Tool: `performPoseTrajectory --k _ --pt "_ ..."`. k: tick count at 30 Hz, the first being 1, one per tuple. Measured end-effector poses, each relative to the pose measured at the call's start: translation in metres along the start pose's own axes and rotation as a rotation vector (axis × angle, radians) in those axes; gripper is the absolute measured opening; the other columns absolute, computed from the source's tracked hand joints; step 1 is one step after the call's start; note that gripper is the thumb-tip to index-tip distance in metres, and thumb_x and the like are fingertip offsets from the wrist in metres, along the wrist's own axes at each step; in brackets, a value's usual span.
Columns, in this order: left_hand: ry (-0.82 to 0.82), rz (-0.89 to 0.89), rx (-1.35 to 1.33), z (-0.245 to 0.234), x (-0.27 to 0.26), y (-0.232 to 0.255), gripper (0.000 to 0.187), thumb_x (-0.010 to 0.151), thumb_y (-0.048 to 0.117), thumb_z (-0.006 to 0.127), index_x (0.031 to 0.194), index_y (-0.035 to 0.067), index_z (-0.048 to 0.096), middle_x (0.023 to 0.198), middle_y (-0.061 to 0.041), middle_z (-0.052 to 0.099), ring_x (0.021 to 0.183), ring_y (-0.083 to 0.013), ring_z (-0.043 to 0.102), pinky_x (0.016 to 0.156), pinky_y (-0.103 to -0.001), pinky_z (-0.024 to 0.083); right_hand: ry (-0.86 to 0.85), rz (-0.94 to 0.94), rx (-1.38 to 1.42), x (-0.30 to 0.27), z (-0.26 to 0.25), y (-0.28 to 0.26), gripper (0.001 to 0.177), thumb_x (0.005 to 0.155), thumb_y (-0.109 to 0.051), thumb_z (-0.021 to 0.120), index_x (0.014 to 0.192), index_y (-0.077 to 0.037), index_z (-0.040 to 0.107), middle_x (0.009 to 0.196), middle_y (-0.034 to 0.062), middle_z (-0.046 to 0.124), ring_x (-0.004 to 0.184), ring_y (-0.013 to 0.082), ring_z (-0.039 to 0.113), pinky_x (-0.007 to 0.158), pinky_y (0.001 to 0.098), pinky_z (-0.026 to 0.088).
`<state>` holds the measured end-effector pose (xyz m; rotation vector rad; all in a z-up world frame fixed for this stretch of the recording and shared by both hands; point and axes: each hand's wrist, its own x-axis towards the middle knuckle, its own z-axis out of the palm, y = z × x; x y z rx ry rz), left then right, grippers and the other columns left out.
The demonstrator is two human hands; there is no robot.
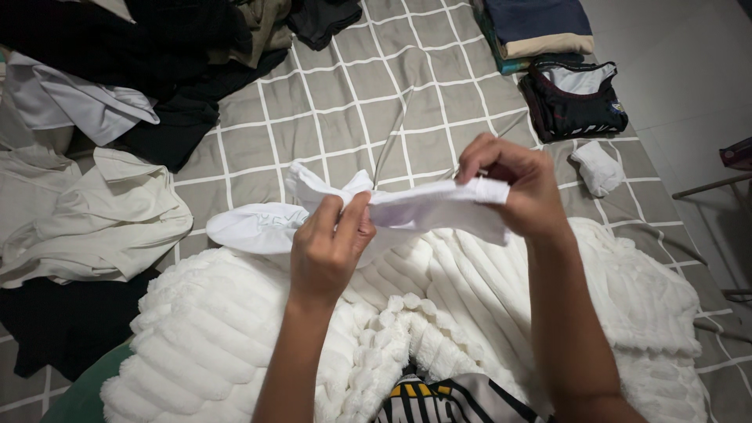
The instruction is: The person folds a striped blue and beige t-shirt on a bed, smoothing and aligning it before folding it into a compact rectangle. They then pick up a white t-shirt, turn it inside out, and begin folding it.
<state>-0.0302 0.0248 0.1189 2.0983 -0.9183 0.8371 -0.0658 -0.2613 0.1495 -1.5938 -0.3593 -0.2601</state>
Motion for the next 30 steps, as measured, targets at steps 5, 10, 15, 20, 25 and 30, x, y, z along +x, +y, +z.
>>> performPoseTrajectory --k 5,10,15,20,25,30 --pt "0.072 -0.039 -0.065 0.002 0.007 0.005 0.020 0.093 0.006 0.078 0.113 0.001 0.075 0.086 -0.007 0.057 0.068 -0.0172 0.063 0.059 -0.033 0.054 0.012 -0.056 -0.110 0.017 0.003 -0.030 0.016 0.081 0.009 0.079 0.095 0.003 0.073 0.095 0.0098 0.071 0.087 0.0115 0.067 0.077 0.0237 0.053" --pt "0.083 -0.264 -0.476 0.015 0.024 0.035 0.022 0.090 0.018 0.084 0.106 0.006 0.076 0.089 -0.002 0.064 0.074 -0.0107 0.064 0.059 -0.028 0.052 -0.056 0.009 -0.095 0.025 0.023 -0.042 0.029 0.082 0.004 0.083 0.103 -0.003 0.064 0.102 0.0097 0.072 0.094 0.0119 0.072 0.082 0.0282 0.062" --pt "0.035 -0.342 -0.643 0.010 0.035 0.046 0.020 0.089 0.014 0.084 0.104 0.004 0.077 0.088 -0.002 0.064 0.074 -0.0097 0.062 0.064 -0.026 0.050 -0.014 -0.167 -0.376 0.032 0.040 -0.054 0.042 0.082 -0.004 0.090 0.100 -0.006 0.052 0.104 0.0089 0.065 0.092 0.0115 0.070 0.076 0.0258 0.061" --pt "0.046 -0.389 -0.728 0.004 0.037 0.046 0.013 0.092 0.004 0.080 0.104 0.004 0.077 0.089 -0.002 0.066 0.077 -0.0100 0.067 0.066 -0.025 0.053 0.087 -0.463 -0.889 0.024 0.043 -0.063 0.038 0.074 -0.005 0.096 0.096 0.000 0.065 0.099 0.0162 0.065 0.092 0.0225 0.068 0.074 0.0327 0.056" --pt "0.035 -0.378 -0.708 0.003 0.036 0.045 0.015 0.093 0.001 0.077 0.107 0.004 0.077 0.090 -0.003 0.068 0.080 -0.0105 0.070 0.069 -0.026 0.056 0.030 -0.326 -0.690 0.014 0.043 -0.061 0.029 0.082 0.004 0.087 0.101 0.001 0.066 0.100 0.0097 0.072 0.089 0.0152 0.073 0.076 0.0261 0.058" --pt "0.043 -0.382 -0.711 0.003 0.036 0.046 0.015 0.092 0.000 0.078 0.107 0.005 0.077 0.091 -0.004 0.070 0.080 -0.0104 0.071 0.069 -0.025 0.057 0.153 -0.276 -0.600 0.007 0.049 -0.062 0.026 0.085 0.006 0.086 0.100 0.002 0.066 0.102 0.0112 0.069 0.093 0.0156 0.069 0.079 0.0259 0.057"
